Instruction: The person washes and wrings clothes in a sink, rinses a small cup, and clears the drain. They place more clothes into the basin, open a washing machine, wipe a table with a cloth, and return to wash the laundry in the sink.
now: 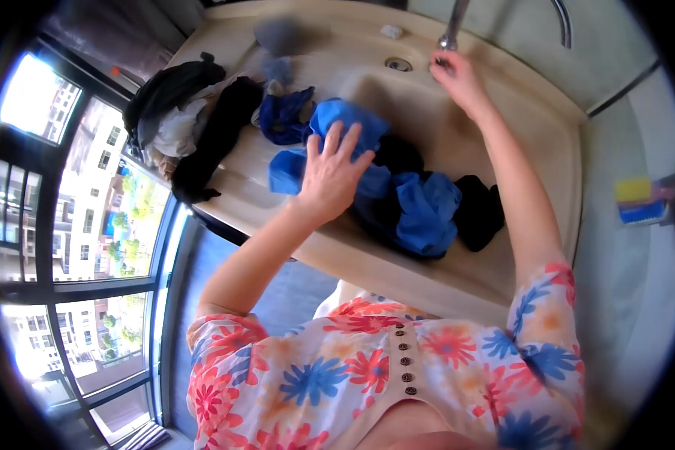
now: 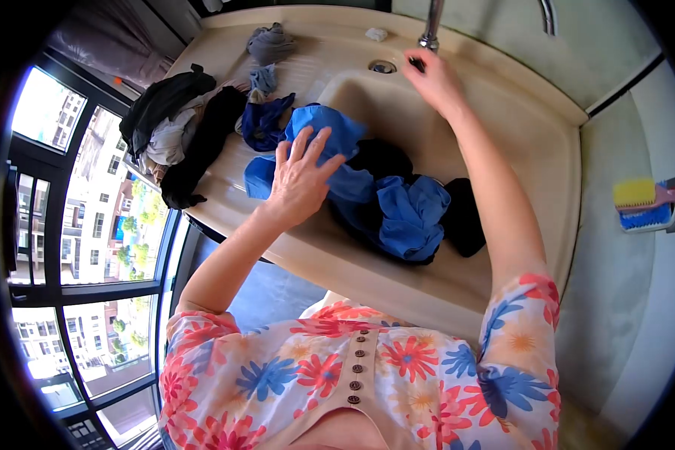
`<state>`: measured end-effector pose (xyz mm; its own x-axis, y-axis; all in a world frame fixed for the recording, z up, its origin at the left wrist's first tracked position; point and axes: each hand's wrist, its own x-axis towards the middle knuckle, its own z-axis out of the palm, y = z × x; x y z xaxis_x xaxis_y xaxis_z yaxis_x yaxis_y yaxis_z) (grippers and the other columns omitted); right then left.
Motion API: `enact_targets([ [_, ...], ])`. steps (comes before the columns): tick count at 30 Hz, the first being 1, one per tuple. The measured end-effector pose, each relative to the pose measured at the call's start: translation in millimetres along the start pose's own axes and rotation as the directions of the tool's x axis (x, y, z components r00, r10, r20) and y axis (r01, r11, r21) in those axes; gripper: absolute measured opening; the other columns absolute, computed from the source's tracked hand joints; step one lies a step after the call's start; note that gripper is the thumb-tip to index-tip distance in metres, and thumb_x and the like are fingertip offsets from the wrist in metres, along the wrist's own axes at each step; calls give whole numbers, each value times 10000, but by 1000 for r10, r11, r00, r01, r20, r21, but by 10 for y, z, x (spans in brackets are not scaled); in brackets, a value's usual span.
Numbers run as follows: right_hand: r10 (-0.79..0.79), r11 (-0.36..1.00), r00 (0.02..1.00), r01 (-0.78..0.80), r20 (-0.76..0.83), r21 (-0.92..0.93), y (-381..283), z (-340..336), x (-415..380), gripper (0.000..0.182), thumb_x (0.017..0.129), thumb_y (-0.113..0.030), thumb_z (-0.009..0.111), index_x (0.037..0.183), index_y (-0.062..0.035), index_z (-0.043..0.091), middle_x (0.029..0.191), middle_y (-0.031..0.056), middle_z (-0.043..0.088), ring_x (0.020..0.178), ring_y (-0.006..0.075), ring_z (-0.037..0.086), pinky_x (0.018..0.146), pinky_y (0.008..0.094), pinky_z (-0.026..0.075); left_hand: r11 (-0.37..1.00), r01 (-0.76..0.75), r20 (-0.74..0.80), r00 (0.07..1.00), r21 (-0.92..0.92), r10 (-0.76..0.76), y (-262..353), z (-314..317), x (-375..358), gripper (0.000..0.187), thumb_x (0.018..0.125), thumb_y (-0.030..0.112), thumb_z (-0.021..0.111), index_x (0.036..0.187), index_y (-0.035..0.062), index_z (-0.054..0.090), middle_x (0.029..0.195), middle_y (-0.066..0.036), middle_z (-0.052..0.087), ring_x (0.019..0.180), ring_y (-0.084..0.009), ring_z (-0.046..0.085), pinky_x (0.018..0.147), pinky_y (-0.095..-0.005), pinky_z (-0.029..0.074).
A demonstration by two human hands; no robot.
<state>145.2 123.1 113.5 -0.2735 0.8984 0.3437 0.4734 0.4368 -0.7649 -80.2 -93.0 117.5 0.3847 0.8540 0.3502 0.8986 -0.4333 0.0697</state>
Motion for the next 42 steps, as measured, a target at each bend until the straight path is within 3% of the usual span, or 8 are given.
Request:
enact_targets([
  [6, 25, 994, 995, -13, -101, 111, -126, -16, -357, 412, 760, -130, 599, 1158, -85, 499, 1042, 86, 575, 930, 163, 547, 761, 262, 444, 996, -18, 369, 928, -92, 51, -90, 257, 154, 309, 622, 50, 579, 915, 142, 616, 958, -121, 512, 878, -275, 503, 707, -370, 446],
  [12, 207, 924, 975, -167, 81, -344, 1225, -4, -1675, 532, 745, -207, 622, 1218, -58, 427, 1177, 143, 497, 1094, 298, 464, 936, 372, 356, 890, -123, 147, 967, -440, 206, 69, 353, 302, 280, 626, 148, 610, 906, 146, 617, 949, -85, 522, 936, -263, 490, 746, -402, 435],
  [18, 691, 682, 602, -361, 400, -636, 1549, -137, -2955, 585, 723, -397, 618, 1201, -107, 449, 1096, 164, 540, 910, 346, 549, 768, 412, 460, 875, 481, 21, 876, 61, -483, -1231, -242, 377, 791, 564, 453, 719, 1224, 137, 420, 1262, -180, 357, 1168, -396, 283, 873, -562, 282],
  [26, 878, 465, 233, -623, 418, -629, 822, -378, -2897, 513, 744, -320, 612, 1173, -83, 463, 1062, 139, 566, 741, 249, 593, 545, 334, 505, 870, 384, 453, 745, 308, -490, -1738, 125, 968, 736, 547, 307, 750, 1177, 80, 446, 1046, -162, 577, 1060, -334, 484, 809, -425, 432],
  [29, 575, 805, 631, -319, 522, -500, 1822, -399, -3370, 462, 727, -329, 622, 1106, -80, 532, 1012, 166, 587, 889, 294, 575, 744, 369, 470, 866, 426, 524, 692, 260, -497, -1623, 175, 1058, 486, 594, 235, 711, 1019, 52, 564, 1048, -171, 575, 969, -312, 560, 801, -364, 470],
  [34, 471, 848, 858, -376, 204, -374, 989, -447, -2928, 592, 666, -262, 692, 1180, -82, 460, 1155, 189, 493, 1045, 336, 482, 888, 376, 397, 833, 416, 260, 814, 365, -520, -1145, 285, 698, 501, 718, 188, 560, 1203, 190, 438, 1222, -148, 429, 1074, -382, 428, 828, -490, 405],
  [38, 206, 923, 903, -51, 377, -382, 627, -35, -2720, 708, 617, -350, 705, 1229, -137, 420, 1308, 157, 340, 1151, 374, 374, 932, 425, 358, 914, 397, 322, 857, 83, -402, -1830, 620, 859, 867, 557, 276, 653, 1332, 221, 268, 1389, -158, 209, 1152, -438, 358, 923, -431, 373],
  [42, 476, 800, 698, -91, 535, -593, 660, 164, -2859, 618, 658, -412, 636, 1210, -204, 452, 1349, 145, 286, 1193, 378, 320, 948, 443, 344, 856, 479, 310, 798, 193, -516, -1655, 595, 985, 650, 591, 239, 612, 1218, 183, 448, 1279, -171, 383, 1079, -360, 460, 889, -395, 403],
])
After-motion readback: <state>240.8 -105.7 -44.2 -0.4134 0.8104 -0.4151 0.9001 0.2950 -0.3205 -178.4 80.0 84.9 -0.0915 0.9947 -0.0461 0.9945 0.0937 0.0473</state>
